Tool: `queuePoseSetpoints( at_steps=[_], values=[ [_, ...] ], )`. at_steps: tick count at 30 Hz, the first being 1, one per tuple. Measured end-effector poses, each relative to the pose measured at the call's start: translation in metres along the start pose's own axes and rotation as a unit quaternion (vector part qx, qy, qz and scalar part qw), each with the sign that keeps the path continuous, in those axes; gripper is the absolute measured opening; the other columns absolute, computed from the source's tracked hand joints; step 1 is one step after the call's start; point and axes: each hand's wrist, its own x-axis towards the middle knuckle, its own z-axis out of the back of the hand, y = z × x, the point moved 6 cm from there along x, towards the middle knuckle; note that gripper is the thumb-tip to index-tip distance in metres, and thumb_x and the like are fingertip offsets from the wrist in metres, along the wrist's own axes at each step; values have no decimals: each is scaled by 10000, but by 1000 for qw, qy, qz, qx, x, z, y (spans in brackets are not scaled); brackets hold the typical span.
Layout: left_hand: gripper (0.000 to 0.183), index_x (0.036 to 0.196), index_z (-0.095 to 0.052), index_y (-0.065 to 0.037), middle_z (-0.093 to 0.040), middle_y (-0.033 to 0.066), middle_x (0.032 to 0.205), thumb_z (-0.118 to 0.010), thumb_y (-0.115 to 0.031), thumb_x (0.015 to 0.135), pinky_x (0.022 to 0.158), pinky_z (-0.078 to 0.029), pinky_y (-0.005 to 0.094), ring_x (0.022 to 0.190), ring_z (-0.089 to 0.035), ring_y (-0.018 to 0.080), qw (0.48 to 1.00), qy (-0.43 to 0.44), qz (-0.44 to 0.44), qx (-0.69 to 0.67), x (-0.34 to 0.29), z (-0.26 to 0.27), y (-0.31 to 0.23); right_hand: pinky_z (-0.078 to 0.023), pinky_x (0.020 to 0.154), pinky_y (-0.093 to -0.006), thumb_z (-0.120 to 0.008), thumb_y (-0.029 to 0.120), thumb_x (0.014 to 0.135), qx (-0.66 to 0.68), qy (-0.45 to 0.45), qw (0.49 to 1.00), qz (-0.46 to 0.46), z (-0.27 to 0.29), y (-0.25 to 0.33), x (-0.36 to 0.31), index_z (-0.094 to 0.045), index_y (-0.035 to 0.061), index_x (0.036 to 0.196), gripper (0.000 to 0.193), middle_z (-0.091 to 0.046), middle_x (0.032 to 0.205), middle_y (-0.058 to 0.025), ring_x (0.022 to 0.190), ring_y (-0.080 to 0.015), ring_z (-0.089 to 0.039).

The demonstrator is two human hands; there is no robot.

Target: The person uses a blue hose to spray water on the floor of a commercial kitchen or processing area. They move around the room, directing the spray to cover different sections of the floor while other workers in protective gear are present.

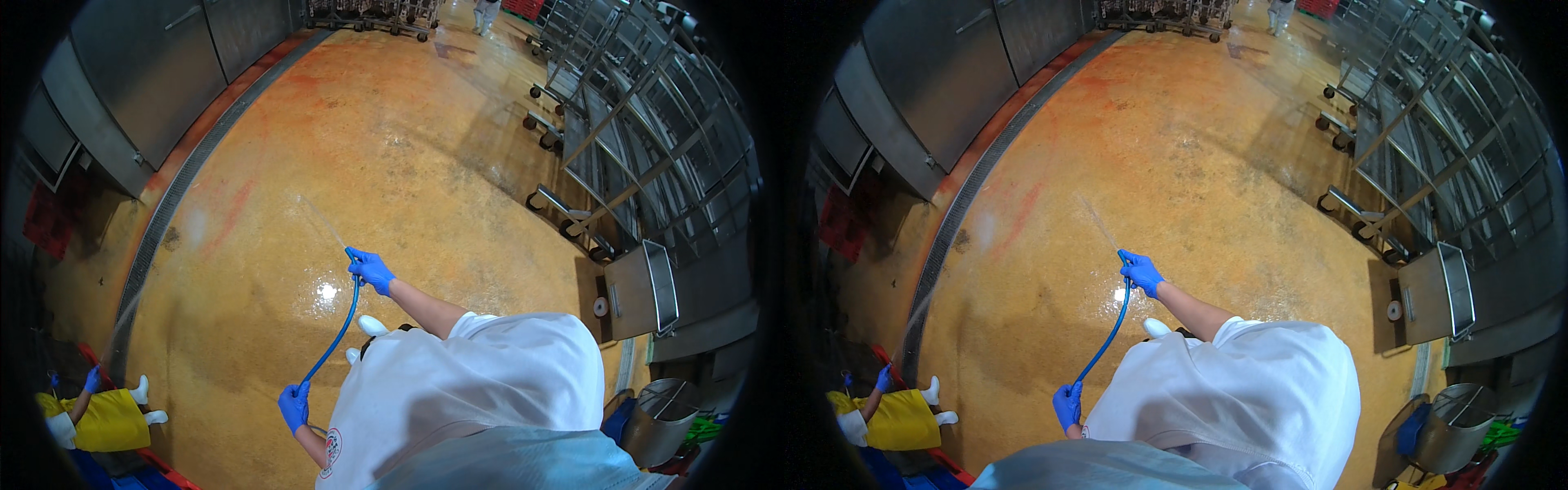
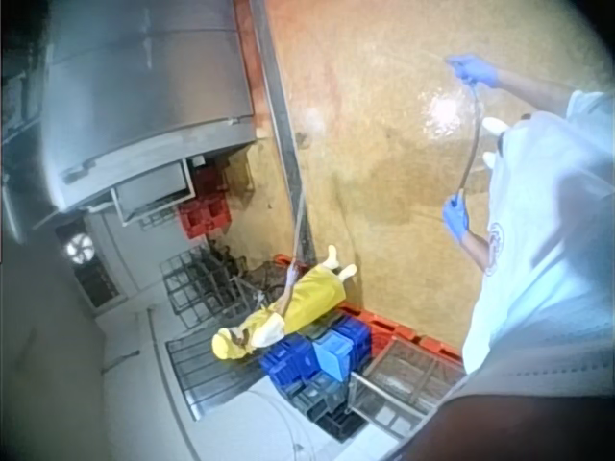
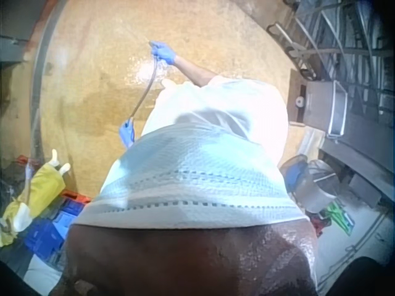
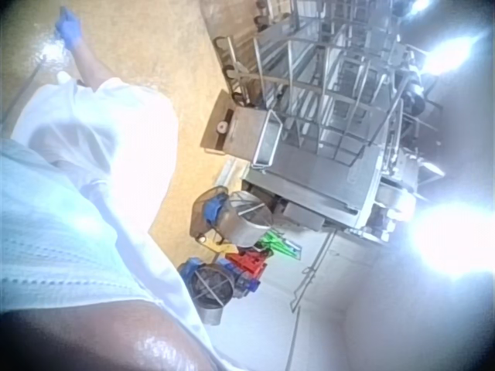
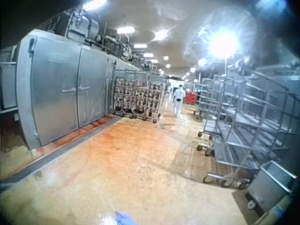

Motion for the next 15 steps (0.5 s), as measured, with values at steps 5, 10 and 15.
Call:
queuePoseSetpoints(
  at_steps=[5,10,15],
  values=[
    [426,650,-592,11,-534,125,543,-718,-390,716,504,-387,345,501,-446,179,1000,-3,-6,-8,1,-2,2,-413,444,-246,-567,71,777,-23,-12,1000,-18,5,-6,-2,-436,119,1310,551,-528,704,-23,591,-106,-527],
    [437,642,-585,11,-517,115,535,-720,-399,713,505,-387,343,500,-432,175,1000,-17,-17,-3,1,0,2,-418,455,-243,-566,69,784,-33,-13,999,-21,6,-8,-3,-454,126,1296,527,-525,718,-12,601,-101,-538],
    [443,639,-580,13,-505,116,534,-723,-401,710,505,-386,342,504,-427,176,1000,-6,-1,-5,0,2,2,-409,450,-252,-565,73,772,-33,-4,999,-1,-5,3,1,-434,124,1315,561,-521,692,-22,590,-107,-517]
  ],
)
